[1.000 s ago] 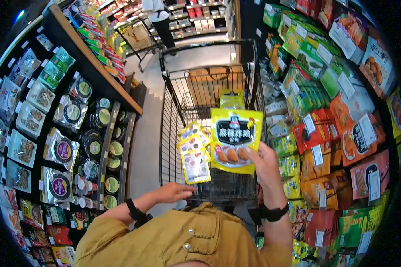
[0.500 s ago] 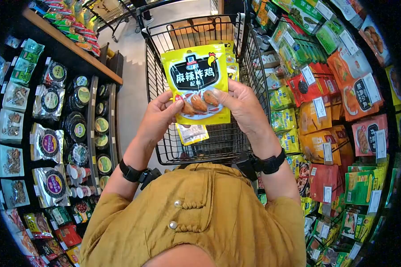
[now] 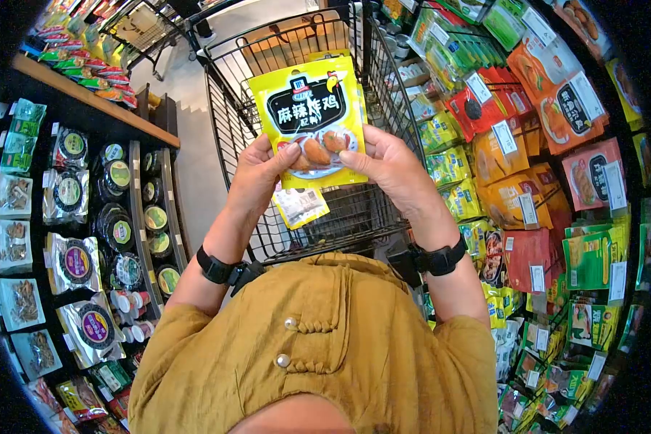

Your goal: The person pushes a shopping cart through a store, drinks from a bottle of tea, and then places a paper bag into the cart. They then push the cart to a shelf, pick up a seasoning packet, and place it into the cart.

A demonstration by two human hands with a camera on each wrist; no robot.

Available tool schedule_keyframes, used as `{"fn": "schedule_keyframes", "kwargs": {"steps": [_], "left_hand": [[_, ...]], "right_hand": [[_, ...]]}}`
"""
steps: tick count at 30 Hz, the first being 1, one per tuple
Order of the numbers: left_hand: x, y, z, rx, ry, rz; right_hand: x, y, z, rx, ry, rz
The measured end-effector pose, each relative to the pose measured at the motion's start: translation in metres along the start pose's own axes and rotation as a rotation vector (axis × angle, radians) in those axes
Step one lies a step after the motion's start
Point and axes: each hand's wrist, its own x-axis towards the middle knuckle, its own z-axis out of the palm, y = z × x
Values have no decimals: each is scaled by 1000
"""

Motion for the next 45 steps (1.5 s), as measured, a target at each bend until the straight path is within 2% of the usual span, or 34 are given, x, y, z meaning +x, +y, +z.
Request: {"fn": "schedule_keyframes", "kwargs": {"steps": [3, 6, 8, 9, 10, 12, 13, 14, 15, 16, 17, 18, 20, 21, 23, 24, 26, 28, 30, 33, 34, 38, 40, 42, 45], "left_hand": [[4, -4, 1, 22, -40, 16], [8, -12, 2, 25, -57, 21], [12, -15, 1, 69, 105, 7], [14, -12, -5, 247, 91, 29], [15, -12, -4, 209, 122, 86], [14, -6, 0, 304, 161, 92], [16, -12, 0, 346, 117, 123], [18, -19, 2, 389, 75, 155], [17, -22, 8, 410, 42, 129], [14, -19, 19, 305, 19, 34], [17, -25, 22, 230, -3, 47], [20, -32, 24, 155, -27, 60], [22, -33, 27, 104, 43, 41], [26, -32, 26, 111, 85, 29], [28, -38, 21, 110, 234, -3], [31, -44, 11, 111, 238, -6], [36, -52, -12, -154, 283, -61], [34, -48, -19, -186, 281, 2], [29, -42, -28, -244, 256, -39], [30, -41, -38, -279, 242, -76], [31, -39, -38, -305, 216, -84], [25, -30, -35, -325, 205, -156], [28, -40, -43, -304, 262, -177], [32, -52, -53, -292, 279, -188], [32, -61, -55, -122, 388, -265]], "right_hand": [[-3, 10, -9, -84, 28, 106], [-5, 10, -9, -156, 76, 21], [-3, 16, -19, -192, 120, 3], [0, 19, -22, -228, 168, -11], [4, 21, -22, -224, 161, -13], [10, 22, -24, -492, 352, -192], [12, 21, -23, -747, 404, -270], [12, 17, -17, -744, 400, -268], [12, 10, -6, -917, 378, -247], [13, 8, 4, -1088, 355, -228], [15, 13, 9, -1083, 282, -354], [18, 21, 13, -1079, 277, -358], [24, 39, 16, -1231, 206, -553], [26, 45, 17, -1316, 168, -518], [27, 52, 23, -1317, 142, -553], [27, 55, 25, -1320, 118, -589], [24, 57, 23, -1356, 80, -562], [22, 55, 15, -1316, -119, -451], [20, 55, 4, -1284, -97, -502], [22, 35, -13, -1247, -14, -261], [23, 27, -21, -1249, -17, -264], [17, -14, -47, -1165, 171, -180], [14, -35, -67, -1171, 176, -244], [8, -58, -80, -982, 331, -302], [-6, -99, -102, -914, 438, -309]]}}
